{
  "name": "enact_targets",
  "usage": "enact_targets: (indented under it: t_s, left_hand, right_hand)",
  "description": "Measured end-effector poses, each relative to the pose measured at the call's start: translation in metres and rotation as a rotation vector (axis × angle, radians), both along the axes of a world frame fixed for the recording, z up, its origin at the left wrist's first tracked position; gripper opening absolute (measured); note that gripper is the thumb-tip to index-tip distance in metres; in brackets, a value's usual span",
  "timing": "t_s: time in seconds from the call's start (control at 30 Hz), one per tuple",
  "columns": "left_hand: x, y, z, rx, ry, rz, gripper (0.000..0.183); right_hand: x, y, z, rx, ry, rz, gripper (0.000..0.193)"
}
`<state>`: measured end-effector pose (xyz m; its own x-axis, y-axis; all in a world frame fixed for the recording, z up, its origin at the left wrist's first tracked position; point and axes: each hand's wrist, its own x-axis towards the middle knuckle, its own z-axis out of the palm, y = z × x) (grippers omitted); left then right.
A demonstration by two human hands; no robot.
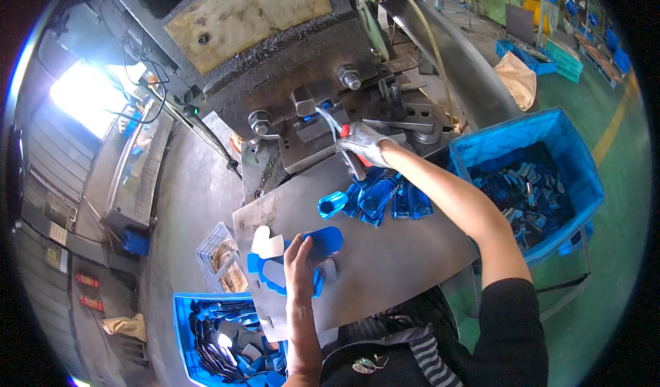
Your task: The person feeds metal sheets into a punch press machine by hand, then collects the processed metal parts from the machine into blue plastic bins.
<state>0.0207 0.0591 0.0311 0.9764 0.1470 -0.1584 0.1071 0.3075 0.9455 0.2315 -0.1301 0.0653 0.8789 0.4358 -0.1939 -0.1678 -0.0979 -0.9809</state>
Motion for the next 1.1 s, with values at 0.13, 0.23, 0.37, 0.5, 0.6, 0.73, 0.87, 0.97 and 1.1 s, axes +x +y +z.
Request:
enact_targets:
  t_s: [0.13,0.23,0.37,0.5,0.6,0.73,0.87,0.97,1.1]
  left_hand:
    - [0.003,0.004,-0.002,-0.061,-0.007,-0.012,0.025]
    - [0.003,0.014,-0.005,-0.061,-0.003,0.034,0.034]
    - [0.01,0.02,-0.015,-0.17,-0.038,0.031,0.041]
    - [0.014,0.014,-0.012,-0.34,-0.015,-0.009,0.047]
    - [0.012,0.007,-0.001,-0.307,0.002,-0.058,0.052]
    - [0.013,0.003,0.002,-0.321,-0.014,-0.026,0.051]
    - [0.002,0.013,0.008,0.227,-0.224,0.042,0.045]
    - [-0.009,0.027,0.003,1.265,-0.303,-0.118,0.06]
    - [-0.026,0.027,-0.005,1.458,-0.171,-0.234,0.064]
  right_hand:
    - [-0.005,0.001,0.007,-0.009,0.028,0.015,0.016]
    - [-0.04,-0.023,0.023,0.032,0.008,0.081,0.022]
    - [-0.098,-0.069,0.025,-0.334,-0.531,0.275,0.032]
    - [-0.148,-0.08,0.017,-0.705,-0.274,0.224,0.034]
    - [-0.173,-0.071,0.041,-0.843,-0.411,0.383,0.038]
    - [-0.189,-0.06,0.038,-1.037,-0.481,0.551,0.043]
    - [-0.165,-0.069,0.045,-0.96,-0.505,0.404,0.04]
    - [-0.114,-0.072,0.042,-0.906,-0.584,0.218,0.032]
    - [-0.037,-0.053,0.025,-0.841,-0.661,0.125,0.029]
